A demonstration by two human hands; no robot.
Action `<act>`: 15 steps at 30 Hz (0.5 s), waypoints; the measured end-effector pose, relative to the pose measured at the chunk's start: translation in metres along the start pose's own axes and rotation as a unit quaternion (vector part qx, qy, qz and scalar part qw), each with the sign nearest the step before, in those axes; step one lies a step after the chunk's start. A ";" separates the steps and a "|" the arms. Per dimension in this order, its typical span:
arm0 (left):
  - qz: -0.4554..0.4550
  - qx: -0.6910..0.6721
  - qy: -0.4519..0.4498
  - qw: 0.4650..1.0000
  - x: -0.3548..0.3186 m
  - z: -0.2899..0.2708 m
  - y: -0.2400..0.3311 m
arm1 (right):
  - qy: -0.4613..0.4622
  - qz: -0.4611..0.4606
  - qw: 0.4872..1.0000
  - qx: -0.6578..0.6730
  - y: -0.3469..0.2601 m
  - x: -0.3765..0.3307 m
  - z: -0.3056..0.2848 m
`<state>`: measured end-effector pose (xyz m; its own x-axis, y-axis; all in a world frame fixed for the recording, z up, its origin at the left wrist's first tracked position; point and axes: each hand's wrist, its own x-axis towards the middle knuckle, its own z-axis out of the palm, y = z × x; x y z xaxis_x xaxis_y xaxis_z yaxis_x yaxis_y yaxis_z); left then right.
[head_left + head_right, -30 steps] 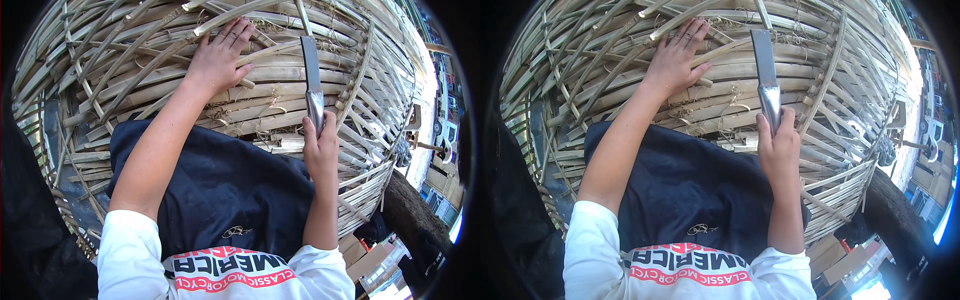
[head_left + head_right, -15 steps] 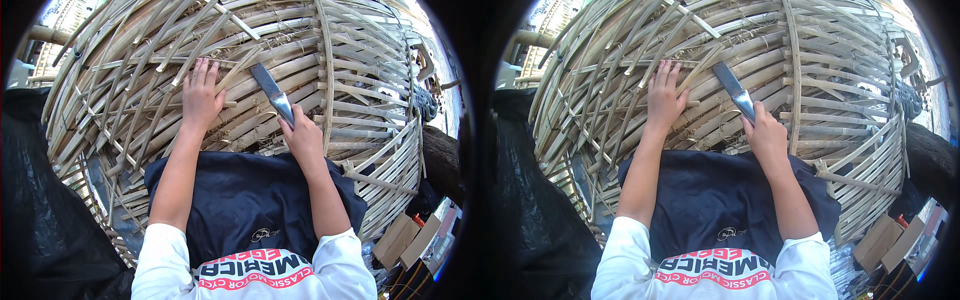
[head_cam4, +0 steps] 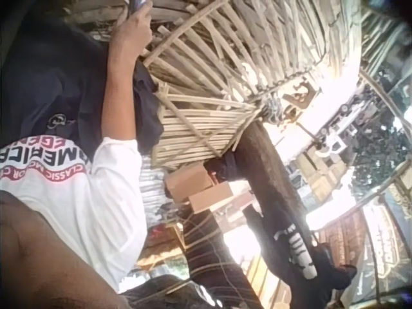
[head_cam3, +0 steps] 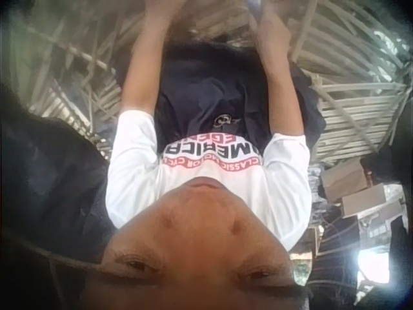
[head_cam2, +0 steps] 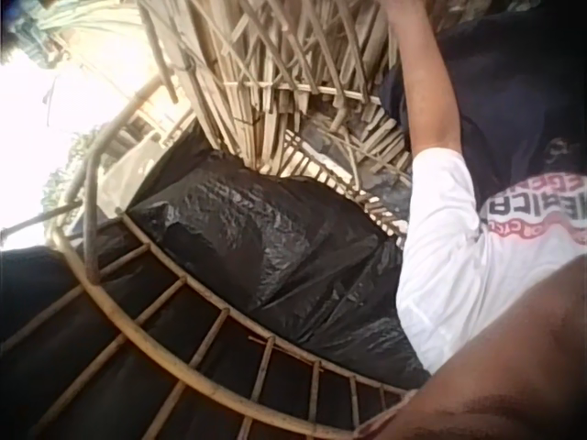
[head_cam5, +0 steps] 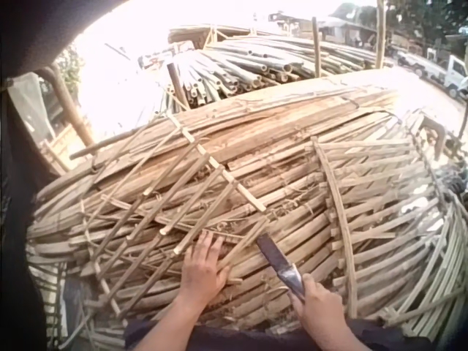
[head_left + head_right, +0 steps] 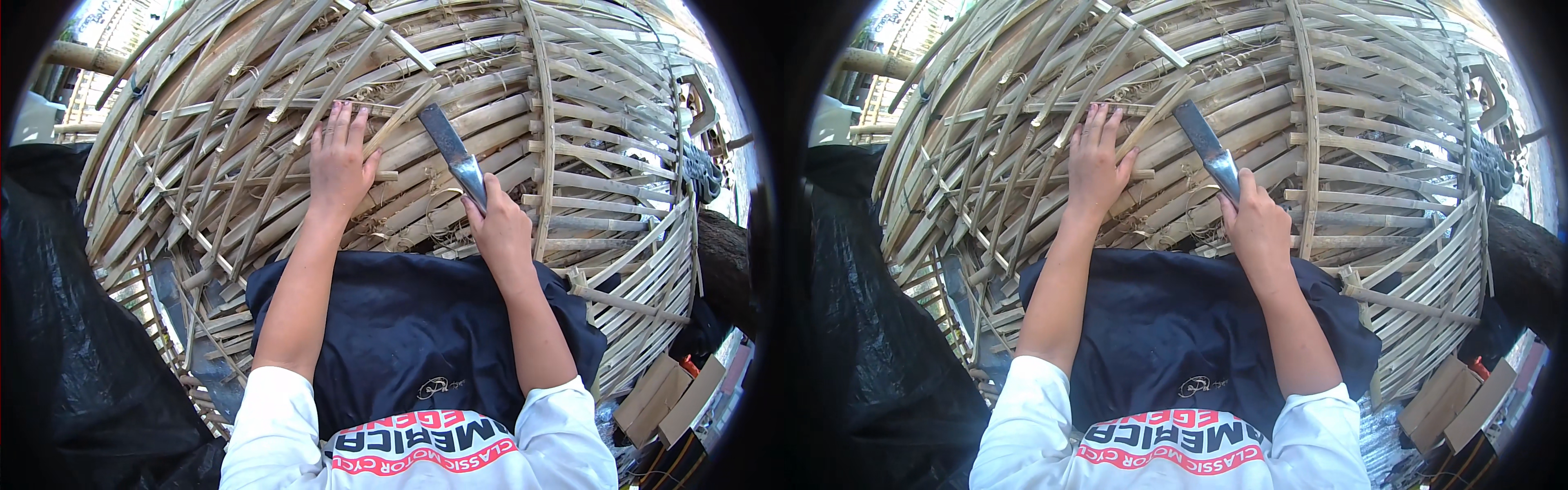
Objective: The person constructs a bamboo lattice structure by weaving and positioning thin bamboo strips together. The person handles a metal tool and adjusts the position of the lattice segments on a stack of bamboo poles.
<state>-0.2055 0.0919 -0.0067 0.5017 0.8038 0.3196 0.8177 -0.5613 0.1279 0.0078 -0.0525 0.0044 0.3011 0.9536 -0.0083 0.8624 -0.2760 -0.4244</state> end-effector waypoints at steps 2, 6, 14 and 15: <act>-0.002 -0.002 -0.006 1.000 0.000 -0.001 0.000 | -0.005 0.000 1.000 0.005 0.000 0.001 0.000; -0.005 0.001 -0.010 1.000 0.001 -0.003 0.002 | 0.002 -0.019 1.000 0.005 0.003 -0.001 -0.003; -0.013 -0.005 -0.011 1.000 0.000 -0.004 0.003 | -0.033 -0.008 0.998 0.059 0.006 0.007 -0.008; -0.013 -0.005 -0.008 1.000 0.001 -0.004 0.003 | -0.044 -0.008 0.997 0.069 0.007 0.009 -0.010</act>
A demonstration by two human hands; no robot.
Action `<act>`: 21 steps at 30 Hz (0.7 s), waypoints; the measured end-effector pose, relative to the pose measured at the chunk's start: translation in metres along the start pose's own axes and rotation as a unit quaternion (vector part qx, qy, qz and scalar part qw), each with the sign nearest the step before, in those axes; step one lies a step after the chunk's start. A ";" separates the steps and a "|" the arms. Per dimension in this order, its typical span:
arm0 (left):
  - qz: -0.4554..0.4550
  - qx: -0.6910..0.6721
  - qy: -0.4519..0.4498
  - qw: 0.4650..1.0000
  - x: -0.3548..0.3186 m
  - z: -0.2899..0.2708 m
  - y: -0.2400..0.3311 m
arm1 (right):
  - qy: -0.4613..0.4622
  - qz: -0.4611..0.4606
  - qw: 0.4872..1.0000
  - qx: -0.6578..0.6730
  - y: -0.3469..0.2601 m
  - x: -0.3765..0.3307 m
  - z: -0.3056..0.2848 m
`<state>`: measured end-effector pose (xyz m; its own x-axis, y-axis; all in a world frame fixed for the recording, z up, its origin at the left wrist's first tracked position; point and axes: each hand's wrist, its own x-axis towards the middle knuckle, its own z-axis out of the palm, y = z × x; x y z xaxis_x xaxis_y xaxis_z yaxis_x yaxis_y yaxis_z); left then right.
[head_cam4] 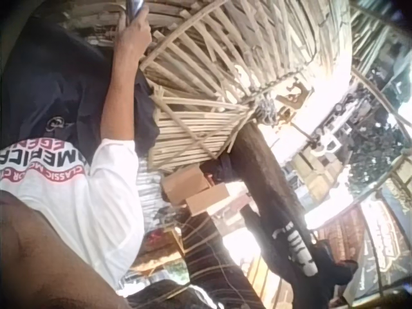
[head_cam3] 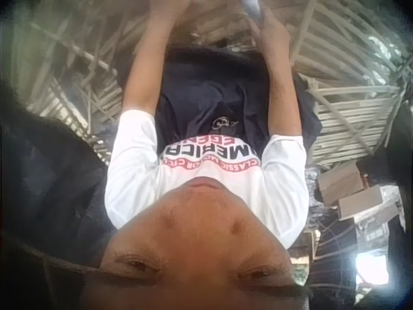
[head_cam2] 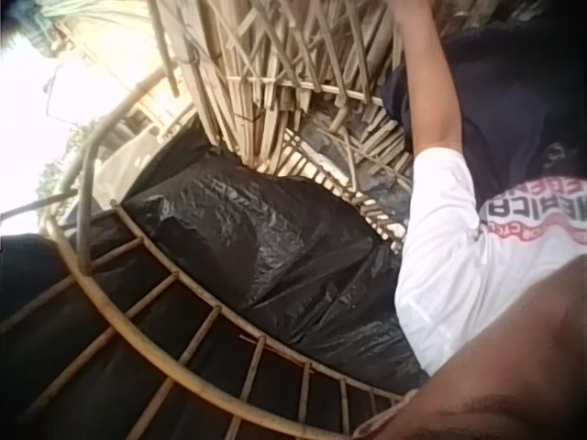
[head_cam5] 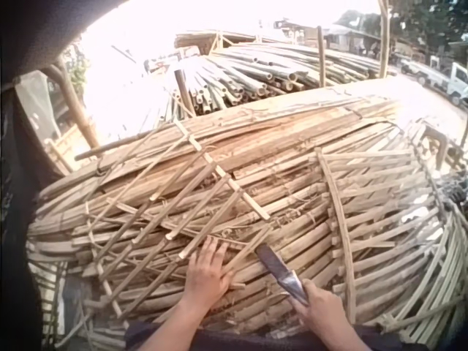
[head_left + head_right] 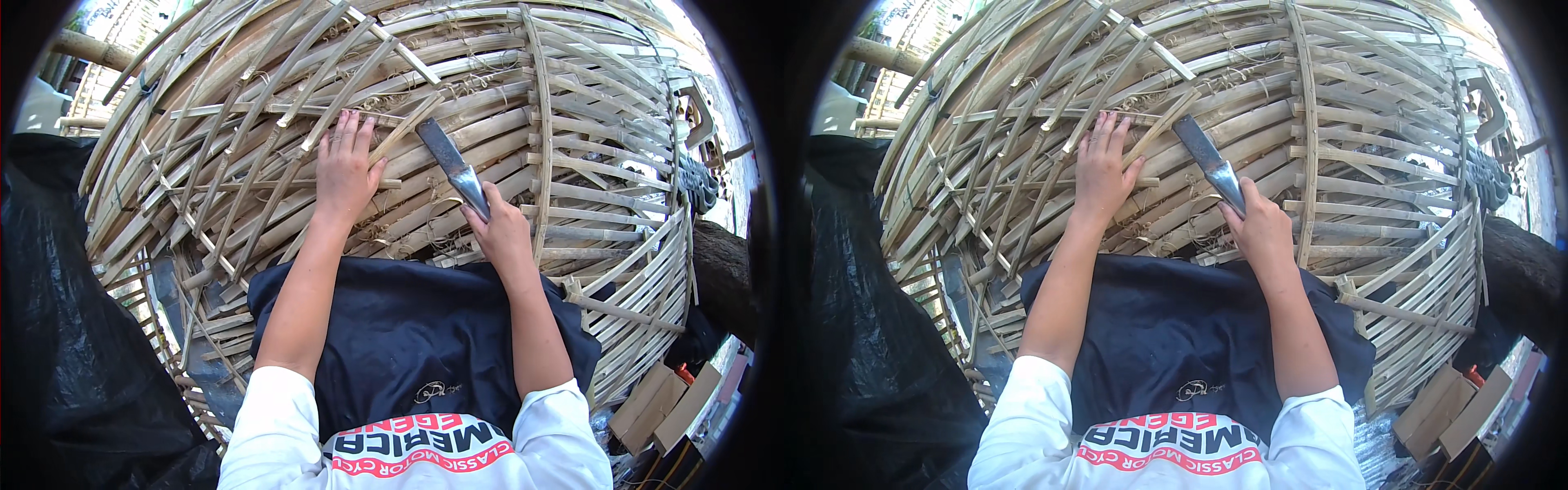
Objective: The person constructs a bamboo lattice structure by weaving and positioning thin bamboo strips together. The person handles a metal tool and adjusts the position of the lattice segments on a stack of bamboo poles.
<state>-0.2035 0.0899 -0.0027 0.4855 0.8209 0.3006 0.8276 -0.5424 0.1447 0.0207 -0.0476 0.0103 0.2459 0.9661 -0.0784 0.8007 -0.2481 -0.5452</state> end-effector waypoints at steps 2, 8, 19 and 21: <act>-0.001 -0.002 -0.007 1.000 -0.002 0.000 0.000 | -0.002 -0.010 1.000 0.001 0.002 0.002 -0.004; -0.004 -0.031 0.005 1.000 -0.002 -0.005 -0.002 | -0.009 -0.036 0.999 0.036 0.011 0.011 -0.006; -0.131 -0.132 -0.139 0.973 -0.070 -0.067 0.035 | 0.045 -0.079 0.996 -0.023 0.014 0.009 -0.010; -0.127 -0.142 -0.164 0.968 -0.059 -0.064 0.033 | 0.019 -0.060 0.998 -0.031 0.012 0.006 -0.018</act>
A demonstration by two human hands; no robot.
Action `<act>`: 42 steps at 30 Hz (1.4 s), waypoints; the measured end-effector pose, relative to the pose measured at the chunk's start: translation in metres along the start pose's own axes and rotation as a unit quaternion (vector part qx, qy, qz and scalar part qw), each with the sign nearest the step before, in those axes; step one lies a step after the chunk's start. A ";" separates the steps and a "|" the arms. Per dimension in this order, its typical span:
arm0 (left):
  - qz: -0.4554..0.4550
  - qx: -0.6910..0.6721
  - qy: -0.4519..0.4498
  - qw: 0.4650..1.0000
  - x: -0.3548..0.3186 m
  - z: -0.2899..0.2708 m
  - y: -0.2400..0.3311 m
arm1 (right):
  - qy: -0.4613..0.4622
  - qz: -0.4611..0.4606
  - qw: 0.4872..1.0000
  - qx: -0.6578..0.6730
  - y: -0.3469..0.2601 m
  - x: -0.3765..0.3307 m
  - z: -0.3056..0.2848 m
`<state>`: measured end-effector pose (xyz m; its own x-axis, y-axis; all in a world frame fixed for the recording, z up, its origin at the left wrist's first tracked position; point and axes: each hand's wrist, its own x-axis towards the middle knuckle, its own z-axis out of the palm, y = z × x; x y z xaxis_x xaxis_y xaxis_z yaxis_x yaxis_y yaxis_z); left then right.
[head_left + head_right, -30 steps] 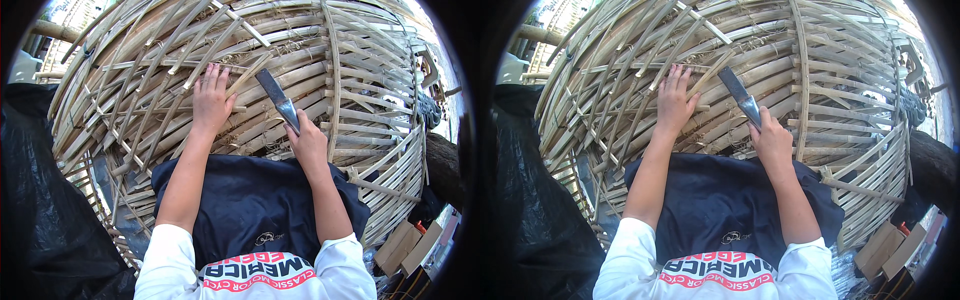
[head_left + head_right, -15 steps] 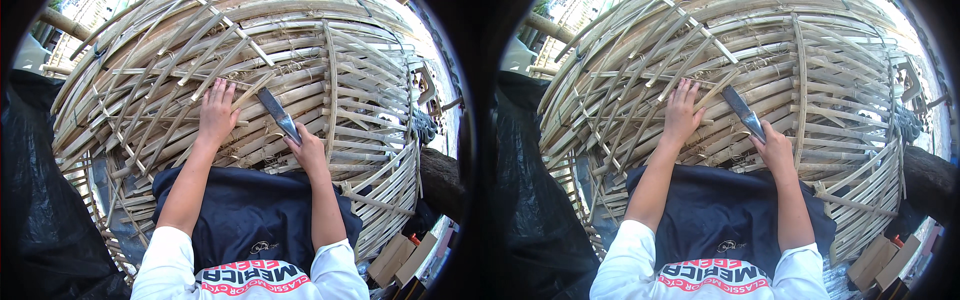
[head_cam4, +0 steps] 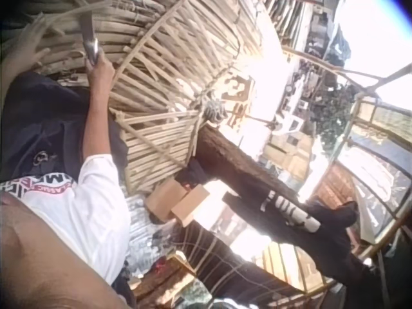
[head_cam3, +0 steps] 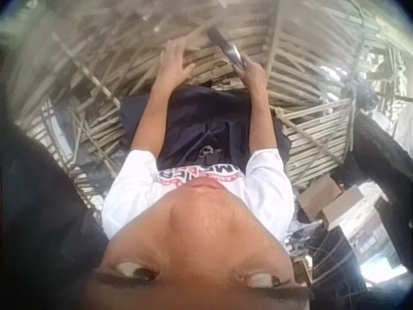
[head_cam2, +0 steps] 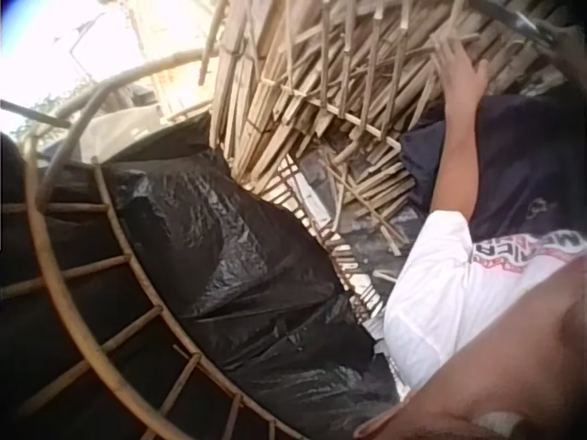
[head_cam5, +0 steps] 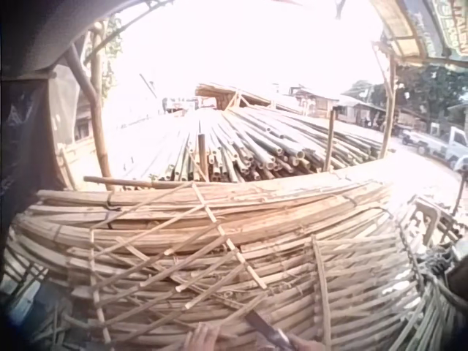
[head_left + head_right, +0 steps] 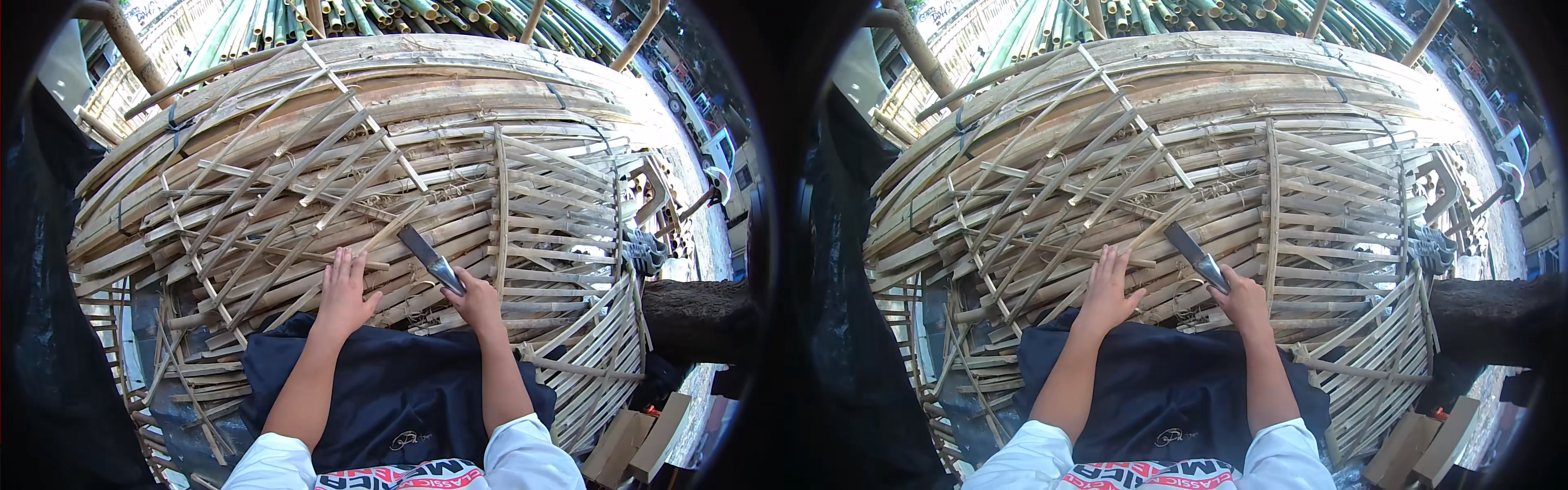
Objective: The person constructs a bamboo lattice structure by weaving and positioning thin bamboo strips together. The person handles a metal tool and adjusts the position of the lattice segments on a stack of bamboo poles.
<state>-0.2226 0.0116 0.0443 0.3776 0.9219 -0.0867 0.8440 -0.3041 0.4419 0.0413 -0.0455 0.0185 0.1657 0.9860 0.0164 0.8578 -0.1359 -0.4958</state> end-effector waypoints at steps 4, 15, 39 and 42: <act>0.013 -0.004 0.022 1.000 0.016 0.000 0.002 | -0.059 0.041 0.997 0.010 -0.004 0.004 -0.008; 0.011 -0.026 0.020 0.999 0.017 0.004 -0.006 | -0.137 0.040 0.985 0.095 0.009 0.030 -0.025; -0.012 -0.066 0.015 0.998 0.014 -0.010 -0.013 | -0.077 -0.025 0.997 -0.015 0.015 0.041 -0.024; -0.009 -0.063 0.011 0.998 0.014 -0.011 -0.013 | -0.061 -0.048 0.997 -0.021 0.017 0.040 -0.021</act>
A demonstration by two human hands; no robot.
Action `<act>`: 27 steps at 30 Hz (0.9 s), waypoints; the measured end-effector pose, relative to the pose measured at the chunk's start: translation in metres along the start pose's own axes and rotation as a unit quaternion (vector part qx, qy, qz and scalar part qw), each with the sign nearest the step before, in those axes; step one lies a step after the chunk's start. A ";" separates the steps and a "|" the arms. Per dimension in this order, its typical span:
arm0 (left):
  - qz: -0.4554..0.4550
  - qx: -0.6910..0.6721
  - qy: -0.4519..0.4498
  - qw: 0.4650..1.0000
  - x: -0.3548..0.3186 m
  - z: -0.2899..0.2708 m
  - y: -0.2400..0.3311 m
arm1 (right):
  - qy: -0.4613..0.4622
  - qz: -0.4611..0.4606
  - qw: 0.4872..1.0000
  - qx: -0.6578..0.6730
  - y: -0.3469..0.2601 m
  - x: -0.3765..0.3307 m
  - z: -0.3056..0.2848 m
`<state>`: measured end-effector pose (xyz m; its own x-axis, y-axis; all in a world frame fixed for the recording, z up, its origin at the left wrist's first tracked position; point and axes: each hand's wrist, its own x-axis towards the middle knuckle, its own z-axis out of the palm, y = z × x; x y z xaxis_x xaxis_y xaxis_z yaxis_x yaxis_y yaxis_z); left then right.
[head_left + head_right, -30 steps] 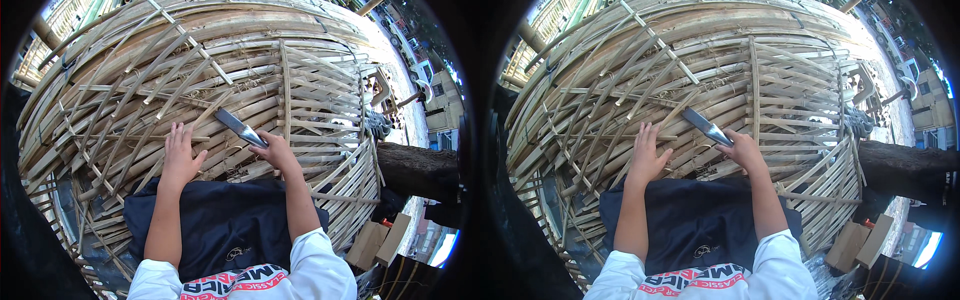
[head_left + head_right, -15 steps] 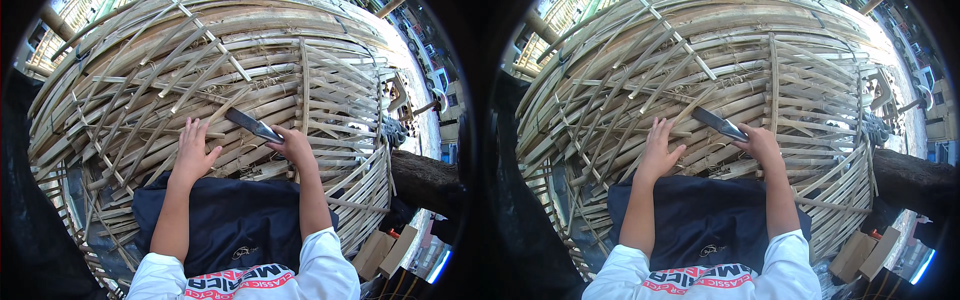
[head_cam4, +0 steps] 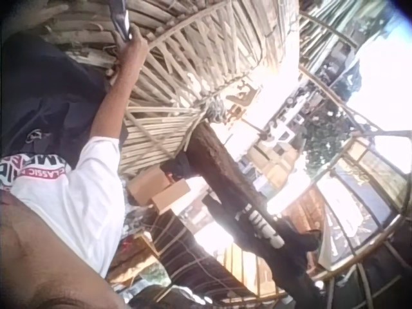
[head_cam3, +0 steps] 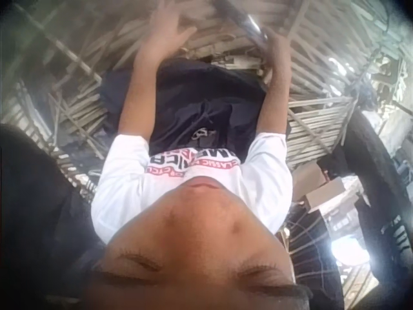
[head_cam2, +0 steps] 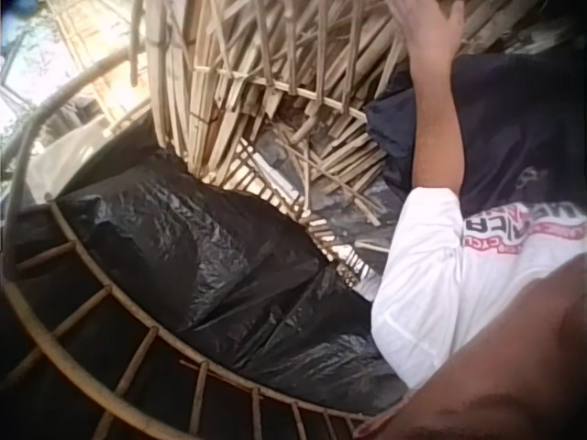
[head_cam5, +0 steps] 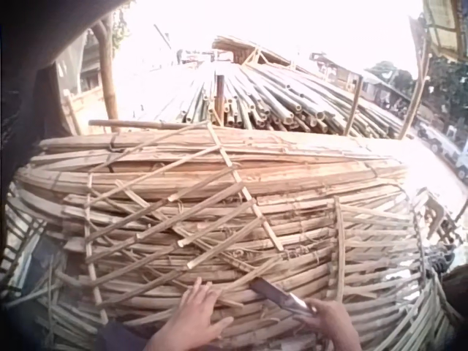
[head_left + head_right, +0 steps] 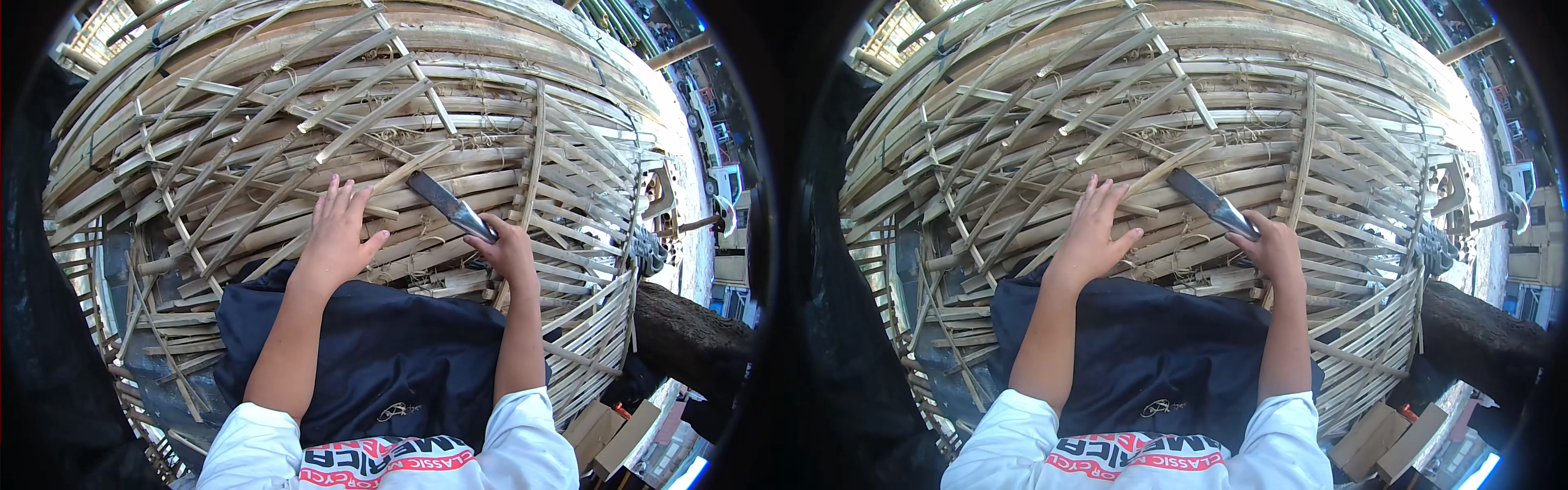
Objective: The person constructs a bamboo lattice structure by weaving and positioning thin bamboo strips together. The person handles a metal tool and adjusts the position of the lattice segments on a stack of bamboo poles.
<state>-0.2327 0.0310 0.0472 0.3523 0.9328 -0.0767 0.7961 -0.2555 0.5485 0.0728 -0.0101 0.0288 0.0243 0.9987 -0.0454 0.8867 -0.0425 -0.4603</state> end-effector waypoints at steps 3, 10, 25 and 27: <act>-0.007 -0.005 -0.007 1.000 -0.001 -0.003 -0.002 | 0.006 -0.018 0.998 -0.059 -0.008 0.001 -0.003; -0.016 -0.014 -0.013 1.000 -0.002 -0.005 -0.001 | 0.100 -0.101 0.981 -0.133 0.002 0.001 0.009; 0.008 -0.011 0.042 0.999 0.008 0.000 -0.005 | 0.080 -0.066 0.990 -0.095 -0.004 -0.003 0.008; 0.024 -0.011 0.058 0.998 0.011 0.001 -0.005 | 0.088 -0.064 0.989 -0.098 -0.005 -0.005 0.010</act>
<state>-0.2323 0.0425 0.0431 0.3299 0.9429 0.0464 0.7680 -0.2966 0.5677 0.0632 -0.0149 0.0221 -0.0290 0.9859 0.1647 0.9599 0.0734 -0.2704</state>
